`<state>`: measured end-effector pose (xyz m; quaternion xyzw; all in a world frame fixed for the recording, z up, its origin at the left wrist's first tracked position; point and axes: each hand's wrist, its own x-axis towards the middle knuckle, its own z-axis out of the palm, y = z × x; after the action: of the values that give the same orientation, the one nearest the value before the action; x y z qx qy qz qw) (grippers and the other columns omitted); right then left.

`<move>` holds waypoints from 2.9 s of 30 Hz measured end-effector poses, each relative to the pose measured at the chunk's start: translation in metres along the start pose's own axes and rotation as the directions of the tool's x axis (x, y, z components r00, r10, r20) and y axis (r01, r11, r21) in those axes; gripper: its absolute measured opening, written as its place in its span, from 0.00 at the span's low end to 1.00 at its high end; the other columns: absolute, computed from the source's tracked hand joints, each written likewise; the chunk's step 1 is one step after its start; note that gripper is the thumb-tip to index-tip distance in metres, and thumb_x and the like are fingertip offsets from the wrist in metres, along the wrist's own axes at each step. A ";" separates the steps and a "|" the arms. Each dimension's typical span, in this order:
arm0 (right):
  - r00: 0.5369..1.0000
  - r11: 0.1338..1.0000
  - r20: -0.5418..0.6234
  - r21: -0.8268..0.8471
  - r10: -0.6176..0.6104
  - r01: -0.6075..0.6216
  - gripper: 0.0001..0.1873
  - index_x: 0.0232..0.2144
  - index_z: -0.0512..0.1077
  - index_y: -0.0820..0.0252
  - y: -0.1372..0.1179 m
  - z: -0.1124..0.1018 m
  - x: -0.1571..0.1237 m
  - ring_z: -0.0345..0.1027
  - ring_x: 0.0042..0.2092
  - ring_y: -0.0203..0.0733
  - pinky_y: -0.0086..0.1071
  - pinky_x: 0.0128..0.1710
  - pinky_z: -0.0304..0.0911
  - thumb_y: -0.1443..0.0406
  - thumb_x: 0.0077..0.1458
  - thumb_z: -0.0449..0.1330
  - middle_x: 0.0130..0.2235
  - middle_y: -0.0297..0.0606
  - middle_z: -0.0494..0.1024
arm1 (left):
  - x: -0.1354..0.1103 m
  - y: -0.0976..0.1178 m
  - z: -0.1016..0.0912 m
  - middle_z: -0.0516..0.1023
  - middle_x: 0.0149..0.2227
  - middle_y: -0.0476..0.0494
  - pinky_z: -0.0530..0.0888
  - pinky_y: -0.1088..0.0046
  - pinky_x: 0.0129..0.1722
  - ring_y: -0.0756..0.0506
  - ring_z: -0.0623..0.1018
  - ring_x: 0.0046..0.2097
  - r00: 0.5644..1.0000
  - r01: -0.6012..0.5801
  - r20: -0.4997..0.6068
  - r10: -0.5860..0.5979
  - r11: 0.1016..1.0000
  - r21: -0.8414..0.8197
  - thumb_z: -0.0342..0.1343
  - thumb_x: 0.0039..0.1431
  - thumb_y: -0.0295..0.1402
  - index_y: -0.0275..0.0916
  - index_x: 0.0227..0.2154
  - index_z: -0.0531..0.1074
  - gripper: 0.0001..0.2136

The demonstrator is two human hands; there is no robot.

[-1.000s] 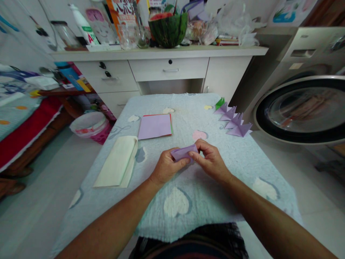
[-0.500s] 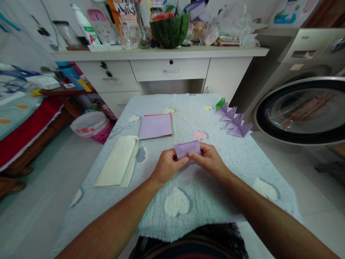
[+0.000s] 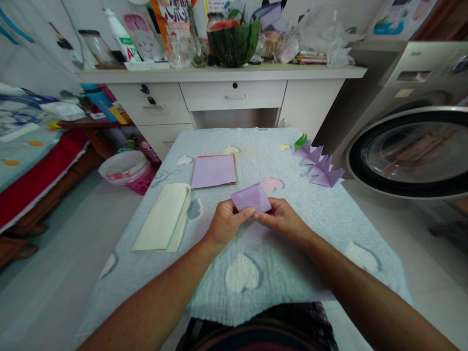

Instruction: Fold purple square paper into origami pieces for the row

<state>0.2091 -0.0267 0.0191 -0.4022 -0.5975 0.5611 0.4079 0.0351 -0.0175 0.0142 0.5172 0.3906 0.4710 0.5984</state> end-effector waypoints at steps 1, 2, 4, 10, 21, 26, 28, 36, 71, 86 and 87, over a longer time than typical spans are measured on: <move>1.000 1.000 0.004 0.000 -0.007 0.007 0.18 0.34 0.75 0.62 0.000 0.000 0.000 0.64 0.29 0.35 0.30 0.31 0.61 0.53 0.49 0.66 0.28 0.32 0.73 | 0.000 0.000 0.000 0.82 0.35 0.44 0.74 0.69 0.42 0.47 0.78 0.36 1.000 0.002 0.005 -0.002 1.000 -0.015 0.66 0.49 0.37 0.34 0.39 0.79 0.15; 1.000 1.000 0.004 0.004 -0.016 0.016 0.17 0.34 0.75 0.62 0.001 0.000 -0.001 0.64 0.29 0.35 0.30 0.31 0.60 0.54 0.50 0.66 0.27 0.32 0.73 | 0.000 0.001 0.000 0.82 0.35 0.45 0.73 0.69 0.42 0.47 0.78 0.36 1.000 0.003 0.010 -0.003 1.000 -0.027 0.66 0.49 0.37 0.34 0.39 0.79 0.15; 1.000 0.999 0.009 0.015 -0.029 0.029 0.16 0.35 0.76 0.62 0.001 0.000 -0.002 0.63 0.29 0.34 0.30 0.32 0.59 0.54 0.51 0.66 0.28 0.32 0.73 | 0.000 0.001 0.001 0.82 0.35 0.44 0.73 0.69 0.42 0.47 0.77 0.36 1.000 0.007 0.012 -0.007 0.999 -0.046 0.66 0.49 0.37 0.34 0.38 0.79 0.14; 1.000 1.000 0.007 0.021 -0.020 0.020 0.18 0.35 0.76 0.62 0.003 0.000 -0.003 0.63 0.29 0.34 0.29 0.31 0.60 0.53 0.51 0.65 0.28 0.33 0.73 | 0.001 0.001 0.001 0.81 0.33 0.44 0.73 0.69 0.41 0.47 0.77 0.35 1.000 -0.011 0.012 0.012 0.998 -0.067 0.65 0.50 0.36 0.34 0.36 0.79 0.13; 0.998 0.998 0.040 0.040 0.041 -0.042 0.18 0.34 0.75 0.63 0.006 -0.003 -0.002 0.67 0.31 0.37 0.30 0.34 0.62 0.53 0.50 0.66 0.30 0.36 0.77 | 0.001 0.001 -0.008 0.71 0.22 0.53 0.65 0.80 0.25 0.55 0.68 0.24 0.994 0.041 -0.092 -0.051 0.993 -0.113 0.69 0.45 0.36 0.34 0.26 0.73 0.12; 0.999 0.992 0.015 0.117 0.036 -0.038 0.17 0.35 0.76 0.62 0.003 -0.002 -0.002 0.69 0.31 0.38 0.32 0.35 0.64 0.54 0.50 0.66 0.30 0.36 0.77 | 0.005 0.002 -0.012 0.71 0.22 0.52 0.66 0.78 0.26 0.53 0.68 0.24 0.993 0.033 -0.108 -0.048 0.990 -0.139 0.67 0.46 0.40 0.34 0.25 0.74 0.13; 0.999 0.992 -0.025 0.123 0.025 -0.021 0.16 0.34 0.76 0.61 0.002 -0.002 -0.002 0.69 0.31 0.37 0.31 0.35 0.63 0.54 0.50 0.67 0.30 0.36 0.77 | 0.006 0.001 -0.013 0.70 0.21 0.51 0.66 0.78 0.27 0.53 0.68 0.25 0.993 -0.005 -0.118 -0.009 0.993 -0.117 0.64 0.51 0.42 0.34 0.25 0.73 0.14; 0.959 0.997 -0.272 -0.051 -0.076 0.065 0.17 0.29 0.74 0.61 0.014 -0.003 0.003 0.65 0.28 0.36 0.29 0.29 0.61 0.52 0.50 0.65 0.26 0.33 0.72 | -0.003 0.004 -0.006 0.70 0.36 0.49 0.70 0.73 0.39 0.49 0.71 0.38 0.869 -0.350 -0.133 0.476 0.783 0.515 0.58 0.57 0.31 0.40 0.40 0.67 0.09; 0.921 0.994 -0.379 -0.093 -0.091 0.060 0.15 0.30 0.68 0.58 0.001 0.004 -0.001 0.61 0.24 0.33 0.27 0.23 0.58 0.53 0.52 0.62 0.25 0.30 0.69 | -0.009 0.001 0.006 0.67 0.45 0.43 0.69 0.65 0.47 0.43 0.70 0.49 0.850 -0.383 -0.044 0.526 0.672 0.634 0.59 0.54 0.29 0.41 0.44 0.65 0.15; 0.943 0.984 -0.283 -0.087 -0.177 0.158 0.14 0.41 0.67 0.56 0.006 0.004 -0.003 0.65 0.30 0.34 0.27 0.26 0.61 0.59 0.54 0.63 0.33 0.34 0.72 | -0.002 0.002 -0.001 0.74 0.27 0.51 0.69 0.78 0.29 0.52 0.71 0.27 0.996 -0.023 -0.081 0.025 0.999 0.023 0.66 0.48 0.34 0.35 0.35 0.75 0.12; 0.929 0.974 -0.300 -0.121 -0.218 0.190 0.17 0.45 0.66 0.54 0.007 0.003 -0.003 0.66 0.33 0.35 0.27 0.27 0.62 0.60 0.54 0.63 0.38 0.36 0.72 | -0.003 0.003 0.000 0.73 0.26 0.52 0.68 0.78 0.28 0.52 0.70 0.27 0.994 -0.039 -0.096 0.046 0.997 0.068 0.66 0.49 0.35 0.35 0.34 0.74 0.11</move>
<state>0.2071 -0.0307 0.0120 -0.4391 -0.5890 0.4177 0.5346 0.0336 -0.0204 0.0172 0.5215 0.4236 0.4950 0.5510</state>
